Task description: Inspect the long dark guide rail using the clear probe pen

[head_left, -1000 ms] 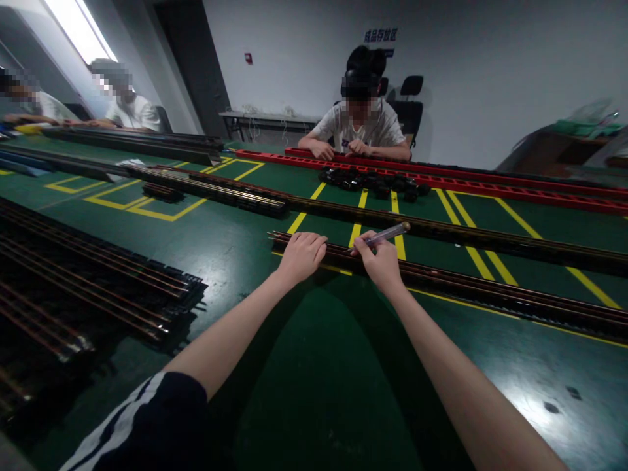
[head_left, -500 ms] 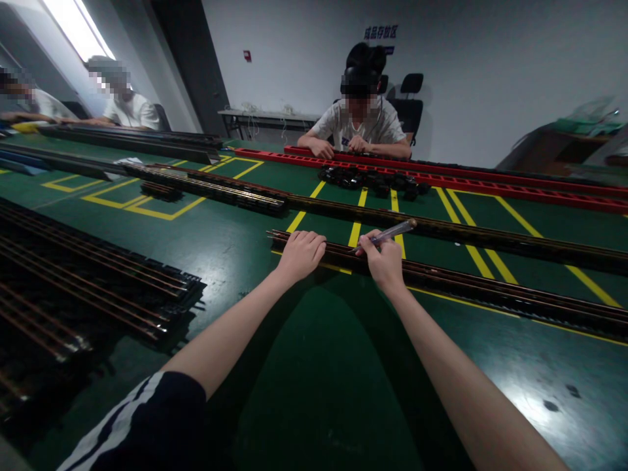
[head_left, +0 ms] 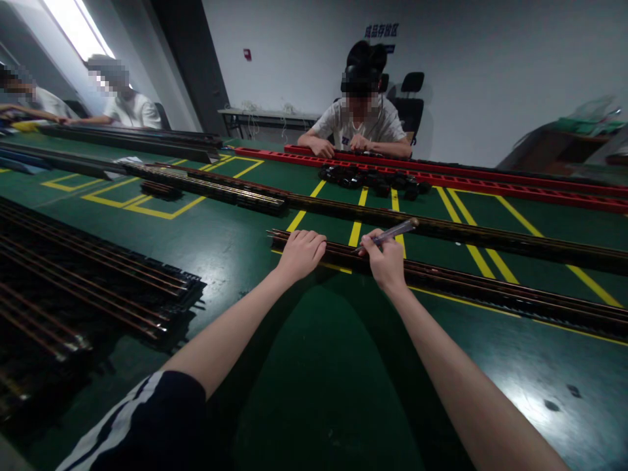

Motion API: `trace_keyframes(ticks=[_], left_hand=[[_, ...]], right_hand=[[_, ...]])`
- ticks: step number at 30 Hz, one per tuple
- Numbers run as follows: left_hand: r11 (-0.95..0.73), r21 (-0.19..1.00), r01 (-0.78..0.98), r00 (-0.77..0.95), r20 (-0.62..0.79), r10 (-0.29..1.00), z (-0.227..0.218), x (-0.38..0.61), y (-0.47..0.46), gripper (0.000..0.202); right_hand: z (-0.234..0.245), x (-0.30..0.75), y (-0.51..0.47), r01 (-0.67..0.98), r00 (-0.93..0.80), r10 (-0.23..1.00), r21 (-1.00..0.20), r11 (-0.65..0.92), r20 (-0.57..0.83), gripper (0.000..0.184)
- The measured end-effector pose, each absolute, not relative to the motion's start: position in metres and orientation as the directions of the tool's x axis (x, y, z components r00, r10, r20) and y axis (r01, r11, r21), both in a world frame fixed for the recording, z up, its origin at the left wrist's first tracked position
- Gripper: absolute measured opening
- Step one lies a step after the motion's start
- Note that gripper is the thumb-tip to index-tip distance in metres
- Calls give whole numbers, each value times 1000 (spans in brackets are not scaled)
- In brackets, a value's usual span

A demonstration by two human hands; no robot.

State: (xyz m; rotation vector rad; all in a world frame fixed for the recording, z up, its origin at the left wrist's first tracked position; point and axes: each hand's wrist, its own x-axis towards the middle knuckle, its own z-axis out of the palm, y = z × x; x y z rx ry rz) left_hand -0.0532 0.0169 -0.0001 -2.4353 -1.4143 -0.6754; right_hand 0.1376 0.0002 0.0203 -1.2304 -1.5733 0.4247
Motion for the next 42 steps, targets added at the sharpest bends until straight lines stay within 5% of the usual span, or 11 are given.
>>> trace_keyframes(ticks=[42], left_hand=[[-493,42,869,410,497,765,0,-53,16,38]], right_hand=[[14,139,1,495,41,875,-771,401,482,25]])
